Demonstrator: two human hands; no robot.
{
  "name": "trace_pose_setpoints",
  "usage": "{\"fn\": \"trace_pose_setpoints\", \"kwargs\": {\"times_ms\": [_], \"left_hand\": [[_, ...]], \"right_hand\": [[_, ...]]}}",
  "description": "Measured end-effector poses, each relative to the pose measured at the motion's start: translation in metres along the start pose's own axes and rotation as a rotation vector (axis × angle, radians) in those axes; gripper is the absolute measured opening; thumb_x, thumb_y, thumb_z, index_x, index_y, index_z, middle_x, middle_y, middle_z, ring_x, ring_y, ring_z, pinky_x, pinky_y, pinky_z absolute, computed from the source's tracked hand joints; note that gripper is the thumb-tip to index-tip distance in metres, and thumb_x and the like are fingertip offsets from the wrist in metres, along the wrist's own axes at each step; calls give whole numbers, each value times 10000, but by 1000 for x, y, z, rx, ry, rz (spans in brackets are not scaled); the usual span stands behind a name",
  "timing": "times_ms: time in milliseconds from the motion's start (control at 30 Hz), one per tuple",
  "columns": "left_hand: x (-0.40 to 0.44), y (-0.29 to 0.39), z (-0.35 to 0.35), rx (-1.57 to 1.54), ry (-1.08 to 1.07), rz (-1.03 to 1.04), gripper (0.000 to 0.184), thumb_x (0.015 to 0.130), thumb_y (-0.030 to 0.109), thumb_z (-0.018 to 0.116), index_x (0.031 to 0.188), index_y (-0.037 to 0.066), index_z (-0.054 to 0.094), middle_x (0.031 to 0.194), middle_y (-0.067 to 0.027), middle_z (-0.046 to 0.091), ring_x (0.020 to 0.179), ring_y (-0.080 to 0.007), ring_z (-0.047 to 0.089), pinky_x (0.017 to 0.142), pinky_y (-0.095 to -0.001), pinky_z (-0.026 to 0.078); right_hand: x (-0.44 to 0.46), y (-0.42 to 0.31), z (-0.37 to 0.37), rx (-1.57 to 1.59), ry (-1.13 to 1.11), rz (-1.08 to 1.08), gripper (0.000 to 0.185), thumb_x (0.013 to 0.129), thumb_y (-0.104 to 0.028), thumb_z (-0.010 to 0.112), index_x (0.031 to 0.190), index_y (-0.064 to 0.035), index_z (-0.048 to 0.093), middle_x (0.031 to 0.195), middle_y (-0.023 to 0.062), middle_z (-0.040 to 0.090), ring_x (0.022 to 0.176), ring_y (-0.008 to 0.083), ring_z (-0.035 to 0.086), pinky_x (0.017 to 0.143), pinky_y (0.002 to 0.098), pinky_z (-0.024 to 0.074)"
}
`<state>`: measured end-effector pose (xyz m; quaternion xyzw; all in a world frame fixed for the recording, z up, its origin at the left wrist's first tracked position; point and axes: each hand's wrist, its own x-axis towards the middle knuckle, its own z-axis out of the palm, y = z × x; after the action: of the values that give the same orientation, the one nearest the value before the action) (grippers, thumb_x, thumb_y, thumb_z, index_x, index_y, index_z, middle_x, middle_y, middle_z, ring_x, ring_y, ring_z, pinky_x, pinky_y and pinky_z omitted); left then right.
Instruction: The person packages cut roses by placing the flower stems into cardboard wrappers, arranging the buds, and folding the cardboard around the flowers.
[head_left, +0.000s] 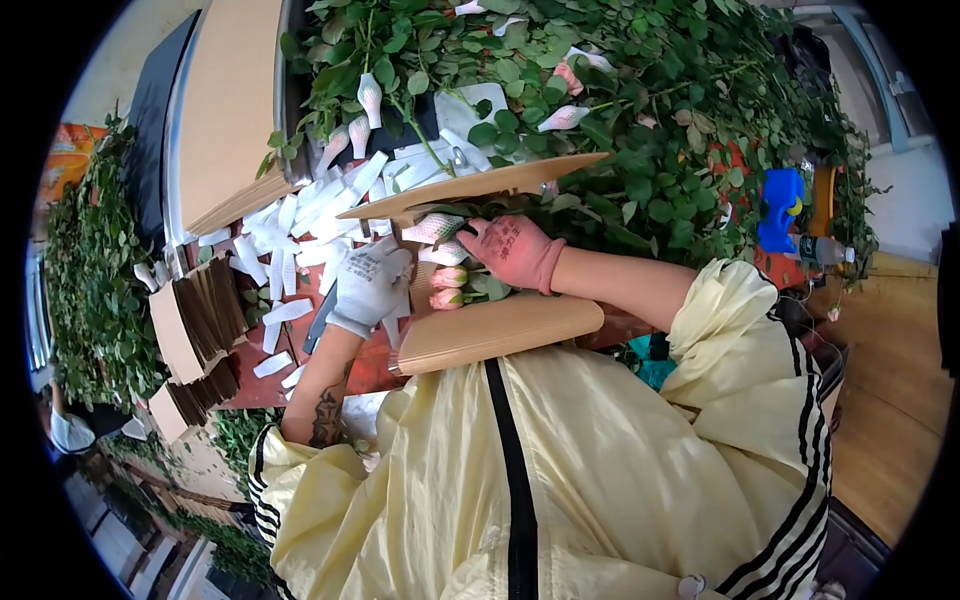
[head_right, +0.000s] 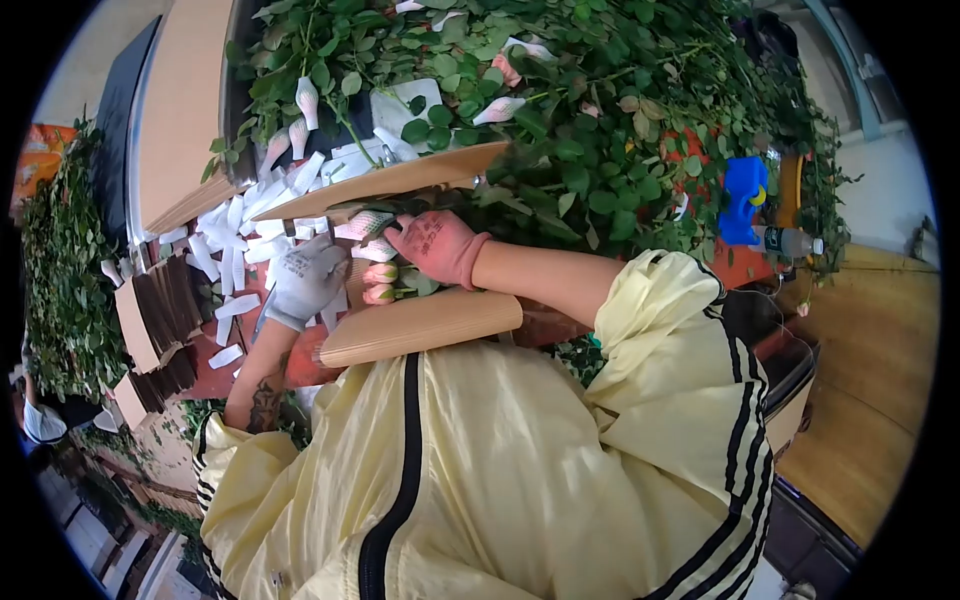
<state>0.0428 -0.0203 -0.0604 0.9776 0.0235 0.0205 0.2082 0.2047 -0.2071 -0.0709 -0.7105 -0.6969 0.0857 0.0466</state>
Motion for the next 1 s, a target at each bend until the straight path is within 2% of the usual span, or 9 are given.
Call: {"fn": "trace_pose_setpoints", "kwargs": {"times_ms": [200, 267, 467, 533, 633, 767, 867, 933, 1000], "left_hand": [[9, 20, -17, -79, -2, -199, 258, 772, 267, 615, 950, 82, 627, 843, -89, 591, 764, -279, 602, 640, -391, 465], [6, 9, -1, -75, 2, 28, 300, 775, 297, 622, 981, 79, 619, 895, -83, 605, 766, -287, 608, 652, -398, 475], [8, 12, 4, -37, 31, 27, 251, 754, 212, 617, 973, 91, 596, 940, -75, 600, 766, -275, 614, 637, -382, 488], [7, 6, 7, 16, 5, 42, 224, 745, 187, 612, 951, 99, 595, 929, -75, 597, 760, -272, 614, 624, -379, 487], [8, 0, 6, 22, 29, 87, 207, 715, 162, 611, 914, 115, 585, 908, -72, 586, 740, -270, 608, 609, -382, 482], [-4, -6, -4, 16, 5, 60, 158, 783, 184, 609, 916, 99, 589, 849, -77, 581, 742, -288, 588, 632, -393, 466], [-13, -9, -12, 9, 23, 81, 100, 783, 158, 603, 870, 108, 591, 792, -93, 559, 714, -291, 582, 622, -404, 457], [-24, -18, -19, 94, -21, -27, 149, 741, 143, 610, 887, 122, 592, 833, -69, 571, 726, -283, 588, 621, -390, 475], [-38, -34, -44, 156, -38, -238, 139, 774, 160, 608, 900, 102, 597, 859, -75, 591, 747, -290, 600, 635, -396, 480]], "right_hand": [[3, -6, -19, -16, -185, 51, 295, 833, -158, 437, 1091, -65, 544, 971, 133, 566, 762, 245, 615, 610, 370, 474], [4, -4, -11, -7, -191, 54, 326, 830, -163, 431, 1124, -67, 535, 1019, 158, 560, 762, 253, 609, 608, 371, 464], [5, -4, -14, -35, -190, 39, 332, 833, -154, 434, 1138, -68, 533, 1021, 154, 562, 752, 258, 615, 617, 377, 472], [4, -2, -7, -65, 7, -17, 188, 842, -172, 452, 955, -77, 569, 857, 108, 583, 711, 234, 609, 588, 348, 474], [5, 0, -10, -4, -76, 43, 195, 846, -160, 444, 975, -70, 561, 864, 112, 588, 731, 234, 613, 612, 351, 479], [5, 1, -10, -16, -156, 52, 205, 848, -148, 436, 998, -64, 548, 867, 117, 591, 765, 237, 618, 643, 355, 486], [2, 3, -8, 69, -128, 32, 316, 833, -140, 436, 1122, -41, 521, 949, 178, 579, 759, 279, 619, 642, 390, 490], [0, 3, -7, 79, -85, 23, 306, 833, -142, 435, 1107, -41, 525, 946, 182, 578, 732, 283, 615, 636, 392, 487], [1, 3, -8, 71, -91, 22, 295, 834, -142, 434, 1095, -43, 532, 942, 180, 576, 719, 282, 613, 630, 391, 485]]}}
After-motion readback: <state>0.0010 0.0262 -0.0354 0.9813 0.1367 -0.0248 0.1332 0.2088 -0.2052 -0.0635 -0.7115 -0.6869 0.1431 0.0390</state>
